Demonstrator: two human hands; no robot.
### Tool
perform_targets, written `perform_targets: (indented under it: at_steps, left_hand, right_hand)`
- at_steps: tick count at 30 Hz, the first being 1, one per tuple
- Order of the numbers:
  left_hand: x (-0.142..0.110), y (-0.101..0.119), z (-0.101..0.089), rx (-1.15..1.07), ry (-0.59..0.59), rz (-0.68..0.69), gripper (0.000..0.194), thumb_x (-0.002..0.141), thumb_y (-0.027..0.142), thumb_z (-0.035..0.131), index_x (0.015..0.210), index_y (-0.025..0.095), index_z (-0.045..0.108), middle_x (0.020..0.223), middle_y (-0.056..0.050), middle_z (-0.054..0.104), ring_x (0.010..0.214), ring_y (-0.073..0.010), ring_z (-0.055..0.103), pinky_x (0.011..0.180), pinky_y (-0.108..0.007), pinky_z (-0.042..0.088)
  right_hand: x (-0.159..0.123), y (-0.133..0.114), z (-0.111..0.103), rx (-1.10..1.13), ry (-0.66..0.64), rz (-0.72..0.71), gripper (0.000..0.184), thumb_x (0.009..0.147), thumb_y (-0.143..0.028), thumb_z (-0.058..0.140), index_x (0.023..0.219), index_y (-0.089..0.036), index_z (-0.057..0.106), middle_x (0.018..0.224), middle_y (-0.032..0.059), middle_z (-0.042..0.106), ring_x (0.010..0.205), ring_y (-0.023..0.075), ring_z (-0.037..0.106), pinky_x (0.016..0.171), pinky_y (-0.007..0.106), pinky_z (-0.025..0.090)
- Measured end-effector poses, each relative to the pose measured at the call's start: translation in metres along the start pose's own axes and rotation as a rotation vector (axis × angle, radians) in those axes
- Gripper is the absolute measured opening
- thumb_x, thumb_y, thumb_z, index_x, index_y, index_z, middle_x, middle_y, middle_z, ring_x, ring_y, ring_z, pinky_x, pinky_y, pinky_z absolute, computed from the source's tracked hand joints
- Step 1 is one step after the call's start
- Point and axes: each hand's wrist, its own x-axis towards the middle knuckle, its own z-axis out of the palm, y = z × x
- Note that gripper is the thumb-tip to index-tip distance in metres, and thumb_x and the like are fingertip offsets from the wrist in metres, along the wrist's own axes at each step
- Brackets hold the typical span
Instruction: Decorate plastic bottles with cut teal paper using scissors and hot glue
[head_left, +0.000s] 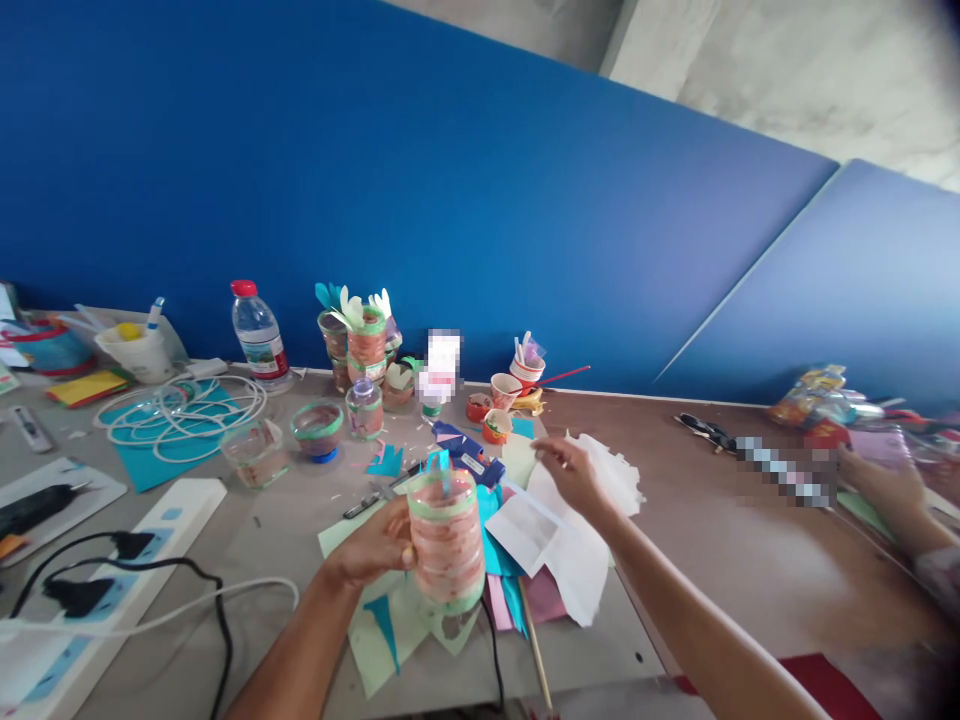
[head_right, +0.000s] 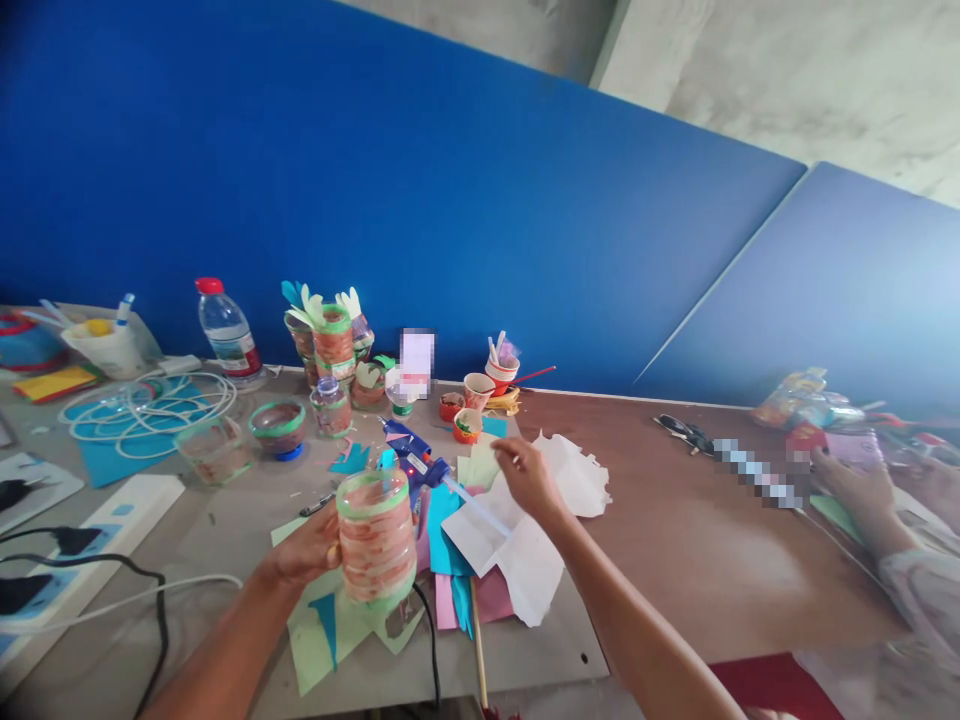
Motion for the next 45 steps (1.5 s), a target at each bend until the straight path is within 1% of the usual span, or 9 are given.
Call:
perform_targets:
  at_steps: [4, 7, 12, 18, 23, 28, 36, 42, 45]
  left_hand:
    - [-0.001, 0.000, 0.001, 0.003, -0.051, 0.028, 0.070, 0.060, 0.053, 0.078, 0.118, 0.017, 0.063, 0.099, -0.012, 0.070, 0.098, -0.0320, 0.063, 0.084, -0.041, 0.049]
    - [-0.002, -0.002, -0.002, 0.018, -0.073, 0.001, 0.072, 0.059, 0.055, 0.078, 0.118, 0.017, 0.064, 0.097, -0.014, 0.070, 0.100, -0.0340, 0.062, 0.084, -0.041, 0.049]
    - [-0.001, 0.000, -0.001, 0.040, -0.118, -0.052, 0.076, 0.058, 0.058, 0.077, 0.120, 0.017, 0.063, 0.103, -0.013, 0.069, 0.109, -0.0360, 0.058, 0.090, -0.041, 0.046]
    - [0.000, -0.003, -0.002, 0.003, -0.124, -0.017, 0.075, 0.059, 0.055, 0.078, 0.121, 0.016, 0.062, 0.109, -0.013, 0.067, 0.110, -0.0355, 0.057, 0.094, -0.045, 0.045]
    - [-0.005, -0.005, -0.009, -0.081, 0.030, 0.014, 0.067, 0.059, 0.051, 0.080, 0.116, 0.020, 0.066, 0.105, -0.012, 0.070, 0.109, -0.0358, 0.060, 0.091, -0.045, 0.048]
    - [-0.002, 0.001, -0.013, -0.135, 0.148, 0.076, 0.079, 0.061, 0.049, 0.079, 0.131, 0.021, 0.055, 0.135, -0.014, 0.055, 0.126, -0.0349, 0.049, 0.105, -0.049, 0.039]
    - [0.005, -0.005, -0.021, -0.107, 0.321, 0.151, 0.054, 0.071, 0.035, 0.075, 0.123, 0.026, 0.061, 0.125, -0.007, 0.065, 0.121, -0.0290, 0.055, 0.108, -0.050, 0.035]
    - [0.016, 0.000, -0.020, -0.080, 0.581, 0.226, 0.049, 0.070, 0.032, 0.076, 0.117, 0.021, 0.064, 0.115, -0.008, 0.069, 0.115, -0.0294, 0.059, 0.105, -0.046, 0.040]
    - [0.017, 0.004, -0.018, -0.150, 0.635, 0.274, 0.050, 0.073, 0.033, 0.073, 0.121, 0.023, 0.062, 0.117, -0.007, 0.069, 0.118, -0.0274, 0.057, 0.106, -0.042, 0.040]
  right_hand:
    - [-0.042, -0.039, 0.004, 0.334, -0.540, -0.076, 0.037, 0.088, -0.044, 0.053, 0.112, -0.019, 0.064, 0.105, 0.0102, 0.067, 0.094, 0.0235, 0.061, 0.079, 0.035, 0.048]
    - [-0.049, -0.073, 0.018, 0.597, -0.670, -0.128, 0.056, 0.082, -0.060, 0.056, 0.121, -0.021, 0.059, 0.116, 0.0098, 0.063, 0.103, 0.0244, 0.058, 0.090, 0.038, 0.045]
    - [-0.046, -0.086, 0.054, 0.907, -0.617, 0.028, 0.063, 0.075, -0.067, 0.060, 0.118, -0.021, 0.060, 0.103, 0.0079, 0.067, 0.100, 0.0260, 0.059, 0.088, 0.041, 0.046]
    - [-0.045, -0.081, 0.080, 1.032, -0.481, 0.210, 0.045, 0.075, -0.055, 0.067, 0.103, -0.019, 0.065, 0.081, 0.0041, 0.068, 0.086, 0.0241, 0.062, 0.078, 0.038, 0.049]
    - [-0.028, -0.088, 0.074, 1.254, -0.412, 0.238, 0.039, 0.069, -0.049, 0.071, 0.095, -0.021, 0.065, 0.085, 0.0047, 0.069, 0.082, 0.0237, 0.063, 0.075, 0.038, 0.050]
    - [-0.005, -0.067, 0.065, 1.361, -0.333, 0.280, 0.037, 0.069, -0.051, 0.068, 0.092, -0.021, 0.064, 0.085, 0.0062, 0.069, 0.083, 0.0251, 0.064, 0.073, 0.038, 0.049]
    - [-0.005, -0.043, 0.074, 1.395, -0.436, 0.276, 0.036, 0.066, -0.047, 0.067, 0.090, -0.019, 0.065, 0.094, 0.0066, 0.067, 0.065, 0.0161, 0.057, 0.063, 0.031, 0.043]
    - [-0.014, -0.045, 0.087, 1.369, -0.322, 0.338, 0.023, 0.065, -0.032, 0.070, 0.081, -0.018, 0.062, 0.065, -0.0007, 0.057, 0.051, 0.0115, 0.046, 0.052, 0.027, 0.036]
    - [-0.017, -0.045, 0.089, 1.344, -0.243, 0.410, 0.021, 0.062, -0.030, 0.072, 0.075, -0.018, 0.061, 0.059, -0.0021, 0.055, 0.049, 0.0111, 0.044, 0.049, 0.026, 0.034]
